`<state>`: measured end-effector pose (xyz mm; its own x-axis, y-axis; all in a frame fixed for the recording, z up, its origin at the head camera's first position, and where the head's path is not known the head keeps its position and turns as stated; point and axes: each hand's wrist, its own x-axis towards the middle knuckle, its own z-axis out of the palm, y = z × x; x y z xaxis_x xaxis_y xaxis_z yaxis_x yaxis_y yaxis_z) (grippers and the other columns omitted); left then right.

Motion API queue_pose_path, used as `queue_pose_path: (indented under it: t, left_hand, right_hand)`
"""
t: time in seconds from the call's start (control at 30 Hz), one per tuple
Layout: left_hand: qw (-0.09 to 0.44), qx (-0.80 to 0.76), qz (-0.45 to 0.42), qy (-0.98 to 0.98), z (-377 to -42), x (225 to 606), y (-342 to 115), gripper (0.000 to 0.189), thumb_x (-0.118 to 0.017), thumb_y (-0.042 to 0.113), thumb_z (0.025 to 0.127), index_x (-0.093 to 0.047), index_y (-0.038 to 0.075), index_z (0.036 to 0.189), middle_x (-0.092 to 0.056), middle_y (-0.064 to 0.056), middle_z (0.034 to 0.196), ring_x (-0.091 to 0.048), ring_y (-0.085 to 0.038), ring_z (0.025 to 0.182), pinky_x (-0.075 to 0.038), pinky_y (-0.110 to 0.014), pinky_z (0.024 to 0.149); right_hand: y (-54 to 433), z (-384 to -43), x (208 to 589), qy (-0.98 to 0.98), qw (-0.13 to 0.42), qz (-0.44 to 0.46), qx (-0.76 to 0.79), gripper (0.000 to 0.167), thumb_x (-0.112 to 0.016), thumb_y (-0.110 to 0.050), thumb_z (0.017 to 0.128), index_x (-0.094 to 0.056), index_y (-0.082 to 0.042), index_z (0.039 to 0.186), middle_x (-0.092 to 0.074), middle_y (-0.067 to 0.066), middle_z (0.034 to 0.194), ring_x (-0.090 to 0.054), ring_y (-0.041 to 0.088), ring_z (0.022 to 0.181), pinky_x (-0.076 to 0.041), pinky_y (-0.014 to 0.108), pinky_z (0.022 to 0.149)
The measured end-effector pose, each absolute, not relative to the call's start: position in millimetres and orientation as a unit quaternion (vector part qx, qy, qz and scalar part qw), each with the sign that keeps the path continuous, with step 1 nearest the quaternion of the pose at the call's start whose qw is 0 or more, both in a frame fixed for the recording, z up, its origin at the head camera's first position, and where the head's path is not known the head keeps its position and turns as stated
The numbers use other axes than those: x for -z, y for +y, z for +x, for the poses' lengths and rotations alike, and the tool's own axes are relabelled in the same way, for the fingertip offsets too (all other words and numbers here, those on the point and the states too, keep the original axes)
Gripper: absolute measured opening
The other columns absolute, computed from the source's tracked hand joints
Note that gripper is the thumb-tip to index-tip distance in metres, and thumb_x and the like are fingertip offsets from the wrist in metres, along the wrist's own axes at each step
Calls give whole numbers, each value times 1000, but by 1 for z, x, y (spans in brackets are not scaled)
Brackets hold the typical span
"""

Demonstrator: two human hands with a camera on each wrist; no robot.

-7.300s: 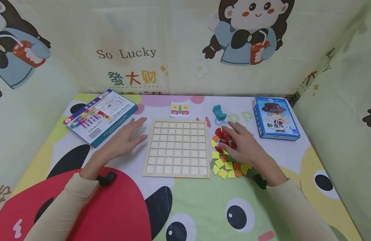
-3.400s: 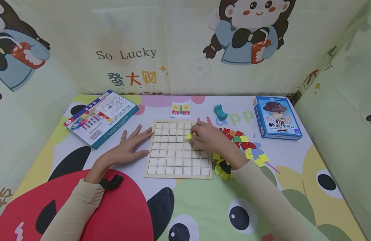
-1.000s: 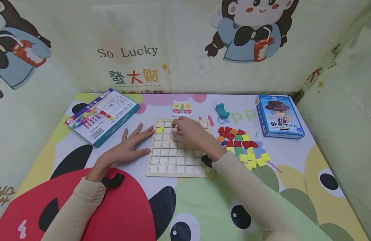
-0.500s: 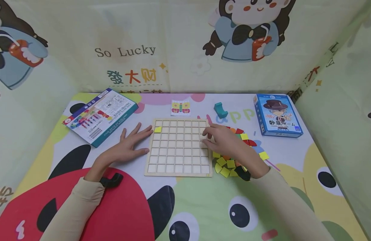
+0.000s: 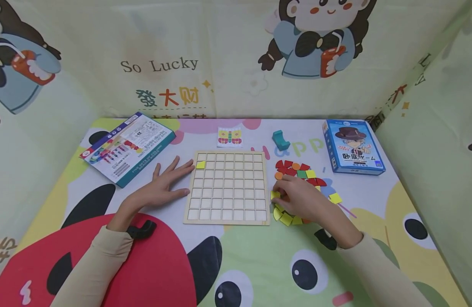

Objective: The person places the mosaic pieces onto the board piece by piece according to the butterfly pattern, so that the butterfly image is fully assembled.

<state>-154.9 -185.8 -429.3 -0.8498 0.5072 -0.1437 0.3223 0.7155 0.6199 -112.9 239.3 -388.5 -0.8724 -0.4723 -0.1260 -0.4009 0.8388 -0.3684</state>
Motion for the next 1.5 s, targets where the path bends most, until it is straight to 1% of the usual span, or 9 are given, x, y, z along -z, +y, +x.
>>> queue_pose_path:
  t: [0.43,0.7,0.83,1.0,1.1,1.33,1.5]
  left_hand:
    - [151,-298,226,915,-154,427,-185,83,-73,38,97,-33,25,168,-23,-1,179,6,-36,169,21,-74,123]
    - [148,-302,227,914,-154,428,-186,83,-73,38,96,-33,24,168,-23,-2,179,5,-37,169,22,-74,123]
    - [147,-300,226,915,-154,428,-186,82,-72,38,96,-34,24,168,-23,-2,179,5,-38,169,21,-75,123]
    - [151,-295,223,917,-155,429,-185,82,-72,40,97,-33,26,168,-22,1,179,6,-35,169,21,-73,124]
    - [152,-296,223,916,-154,429,-185,82,-72,40,97,-33,26,168,-22,0,179,6,-36,169,22,-73,124]
    - [152,-296,221,917,-154,429,-185,82,-72,39,97,-33,26,168,-22,1,179,6,-35,169,22,-73,124]
    - [151,-297,220,917,-154,429,-184,81,-72,39,97,-33,27,168,-23,1,179,6,-35,169,22,-72,124]
  right_hand:
    - [240,-110,393,958,108,-206,170,28,-87,-26,89,-77,-14,113,-70,-3,94,-59,11,86,-53,21,68]
    - [237,-112,390,957,118,-205,169,31,-87,-26,88,-77,-12,114,-74,-1,99,-63,12,90,-57,23,74]
    - [236,-112,392,957,108,-205,173,31,-87,-25,88,-78,-12,114,-74,0,99,-64,12,90,-58,24,75]
    - [235,-111,394,957,88,-207,181,31,-88,-22,87,-78,-10,113,-74,3,100,-64,13,88,-60,27,76]
    - [234,-111,394,956,89,-206,187,31,-88,-21,87,-78,-8,114,-74,5,101,-64,15,88,-60,28,75]
    - [234,-112,395,959,93,-203,176,30,-88,-22,87,-78,-10,113,-73,3,100,-64,13,88,-59,24,75]
    - [233,-113,390,962,88,-200,162,30,-87,-25,88,-78,-10,112,-71,2,98,-61,13,86,-56,22,70]
